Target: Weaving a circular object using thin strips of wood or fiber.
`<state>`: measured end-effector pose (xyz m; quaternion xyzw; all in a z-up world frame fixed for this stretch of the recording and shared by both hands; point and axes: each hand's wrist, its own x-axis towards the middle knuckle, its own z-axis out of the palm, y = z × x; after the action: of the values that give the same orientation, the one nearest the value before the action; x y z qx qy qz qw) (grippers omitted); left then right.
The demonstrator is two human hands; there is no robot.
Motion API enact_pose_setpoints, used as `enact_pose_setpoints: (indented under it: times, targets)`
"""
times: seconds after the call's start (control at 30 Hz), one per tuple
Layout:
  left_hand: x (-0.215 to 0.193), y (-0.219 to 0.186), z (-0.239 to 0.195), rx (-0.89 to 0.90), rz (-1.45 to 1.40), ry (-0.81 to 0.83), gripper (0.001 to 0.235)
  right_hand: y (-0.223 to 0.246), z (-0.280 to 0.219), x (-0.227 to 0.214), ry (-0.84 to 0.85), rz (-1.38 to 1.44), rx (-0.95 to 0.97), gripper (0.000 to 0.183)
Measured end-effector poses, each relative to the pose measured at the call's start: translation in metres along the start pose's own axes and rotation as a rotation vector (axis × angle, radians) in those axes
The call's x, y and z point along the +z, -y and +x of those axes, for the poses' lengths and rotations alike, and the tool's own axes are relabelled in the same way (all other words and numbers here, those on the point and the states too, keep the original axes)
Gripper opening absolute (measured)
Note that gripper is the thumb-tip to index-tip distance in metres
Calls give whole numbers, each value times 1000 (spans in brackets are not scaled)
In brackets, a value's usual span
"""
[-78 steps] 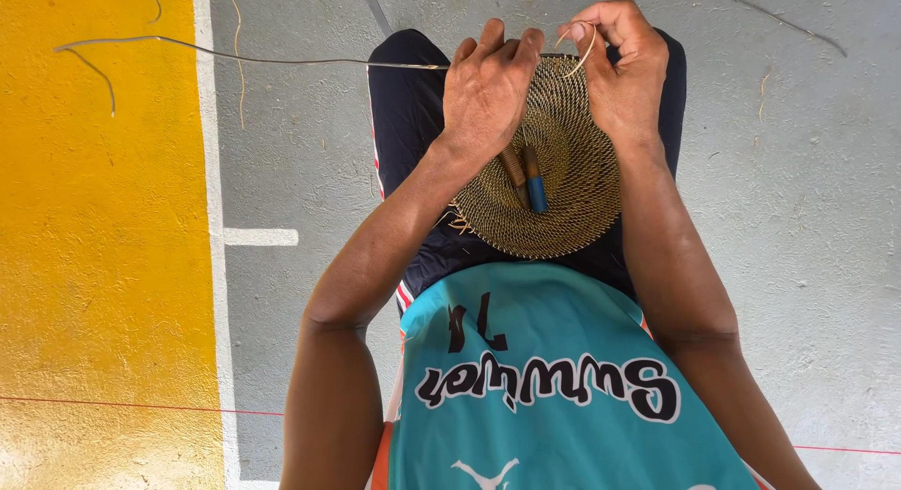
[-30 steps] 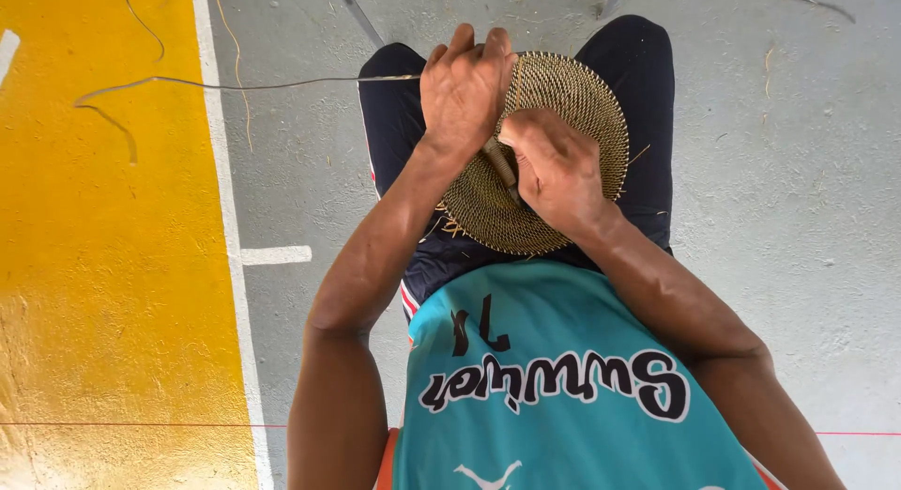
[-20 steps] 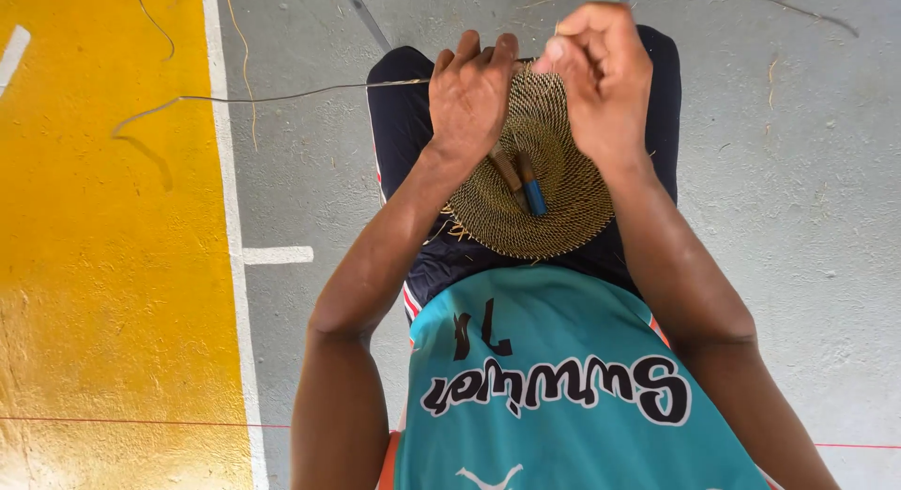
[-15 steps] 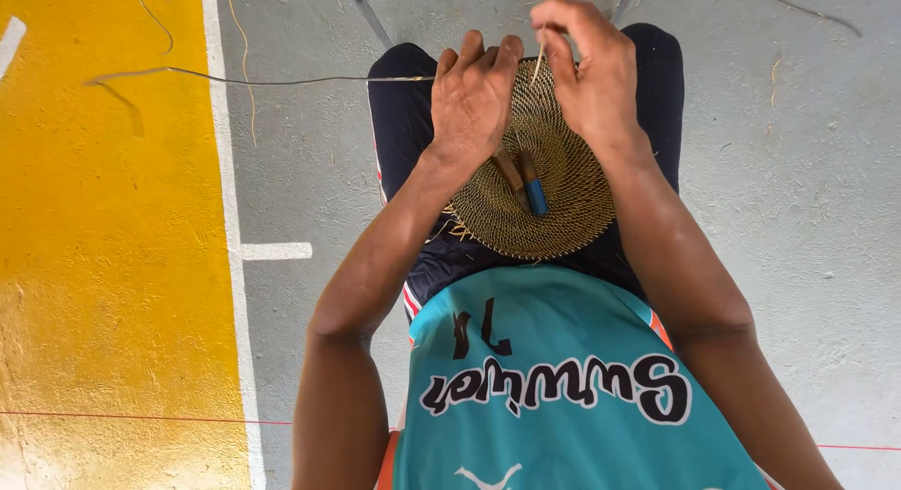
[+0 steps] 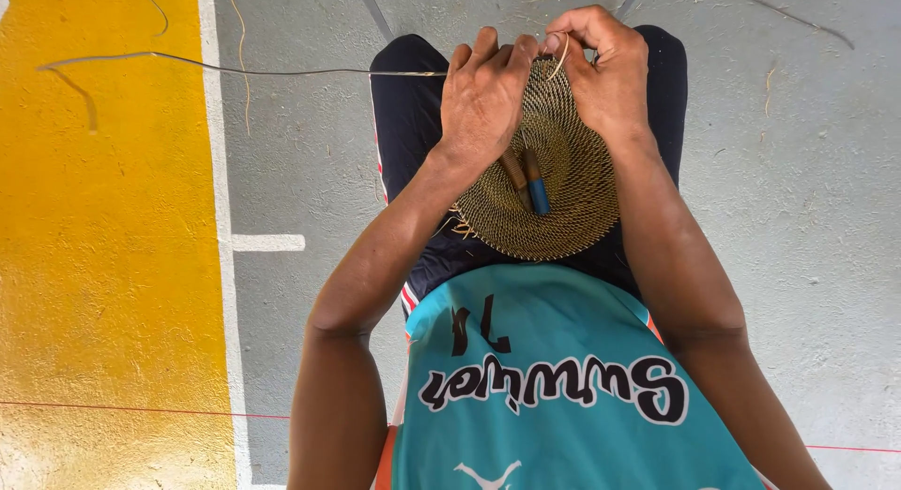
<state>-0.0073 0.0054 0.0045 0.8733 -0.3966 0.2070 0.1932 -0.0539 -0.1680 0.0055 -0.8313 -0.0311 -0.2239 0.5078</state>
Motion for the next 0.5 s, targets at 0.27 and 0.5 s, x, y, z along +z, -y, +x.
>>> enact_pose_setpoints:
  times: [0.27, 0.5]
  targets:
    - [0, -1, 1, 4, -25, 34, 31, 7, 6, -16, 113, 29, 93, 4]
    - [-2, 6, 4, -60, -113, 98, 27, 8, -4, -12, 158, -391, -178, 31]
